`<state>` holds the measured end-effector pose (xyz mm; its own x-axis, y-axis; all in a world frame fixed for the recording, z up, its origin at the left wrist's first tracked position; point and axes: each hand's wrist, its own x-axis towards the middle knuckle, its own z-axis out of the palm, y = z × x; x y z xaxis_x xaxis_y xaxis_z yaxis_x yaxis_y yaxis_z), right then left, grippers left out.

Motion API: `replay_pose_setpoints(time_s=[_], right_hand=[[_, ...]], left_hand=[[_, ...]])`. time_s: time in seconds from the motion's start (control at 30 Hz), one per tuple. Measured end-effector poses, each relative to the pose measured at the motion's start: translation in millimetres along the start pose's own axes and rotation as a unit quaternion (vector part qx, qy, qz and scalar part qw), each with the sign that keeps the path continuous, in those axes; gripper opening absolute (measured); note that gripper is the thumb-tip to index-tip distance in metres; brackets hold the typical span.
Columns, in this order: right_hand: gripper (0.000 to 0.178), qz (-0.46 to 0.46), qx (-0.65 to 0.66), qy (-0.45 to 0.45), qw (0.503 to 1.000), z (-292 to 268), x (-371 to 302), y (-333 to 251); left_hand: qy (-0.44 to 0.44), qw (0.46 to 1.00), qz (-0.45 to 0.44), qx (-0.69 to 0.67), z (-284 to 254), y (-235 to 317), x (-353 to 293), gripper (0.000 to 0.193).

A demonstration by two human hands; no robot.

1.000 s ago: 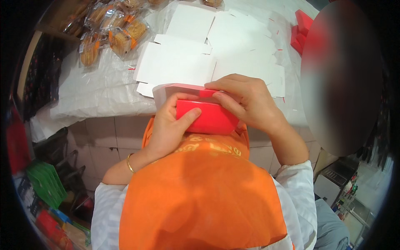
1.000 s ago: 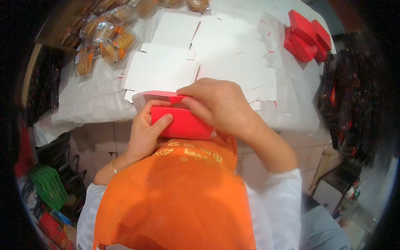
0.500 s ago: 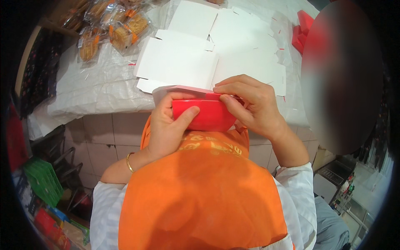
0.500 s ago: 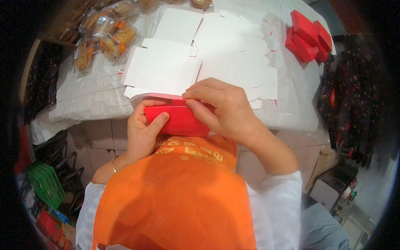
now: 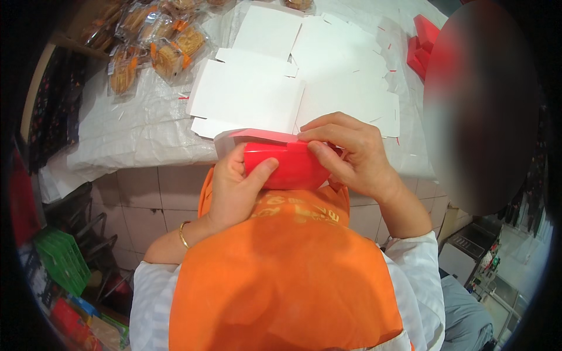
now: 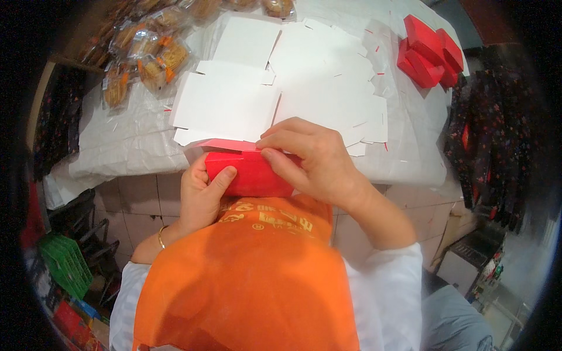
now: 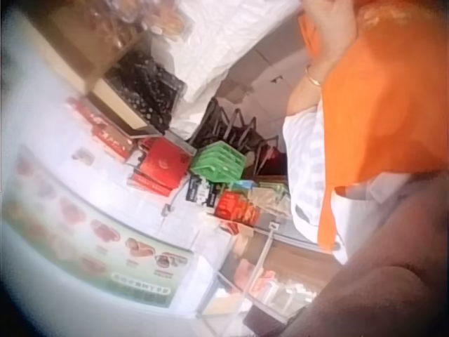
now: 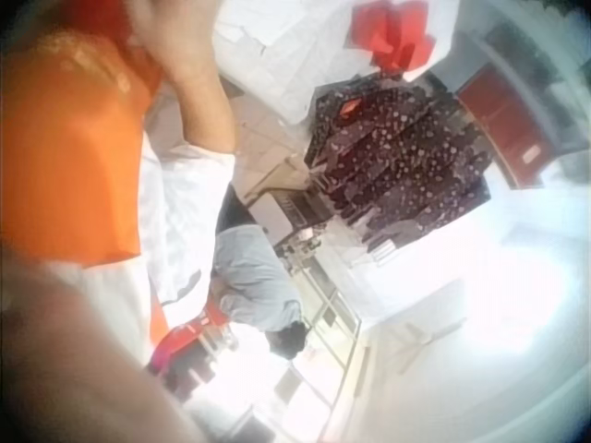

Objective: The person folds flat white cardboard sheets into small rectangular boxes. They then insert a red foam insert into each box and place a packaged snack item inside. The completed boxes are stacked on the table.

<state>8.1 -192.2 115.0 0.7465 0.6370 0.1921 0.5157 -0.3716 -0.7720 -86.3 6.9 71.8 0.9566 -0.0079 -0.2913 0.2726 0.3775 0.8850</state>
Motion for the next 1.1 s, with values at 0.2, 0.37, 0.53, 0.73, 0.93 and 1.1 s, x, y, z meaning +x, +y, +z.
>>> replay_pose_setpoints(time_s=[0.2,0.37,0.53,0.73,0.93,1.1], right_hand=[[0.015,0.007,-0.003,0.006,1.000,1,1,3],[0.015,0.015,0.005,0.006,1.000,3,1,2],[0.016,0.007,-0.012,-0.002,1.000,1,1,3],[0.015,0.014,0.010,-0.001,1.000,4,-2,2],[0.017,0.010,0.000,-0.001,1.000,4,-2,5],[0.021,-0.002,0.028,0.002,1.000,4,0,3]], left_hand=[[-0.011,1.000,-0.002,0.002,1,4,-1,0.022],[-0.007,1.000,0.005,-0.013,2,1,-1,0.022],[-0.007,1.000,-0.004,-0.011,0,-1,0,0.022],[-0.002,1.000,-0.001,-0.019,1,-3,0,0.023],[-0.006,0.999,0.016,-0.031,1,-6,2,0.024],[0.003,0.999,0.021,-0.031,-2,-9,4,0.024]])
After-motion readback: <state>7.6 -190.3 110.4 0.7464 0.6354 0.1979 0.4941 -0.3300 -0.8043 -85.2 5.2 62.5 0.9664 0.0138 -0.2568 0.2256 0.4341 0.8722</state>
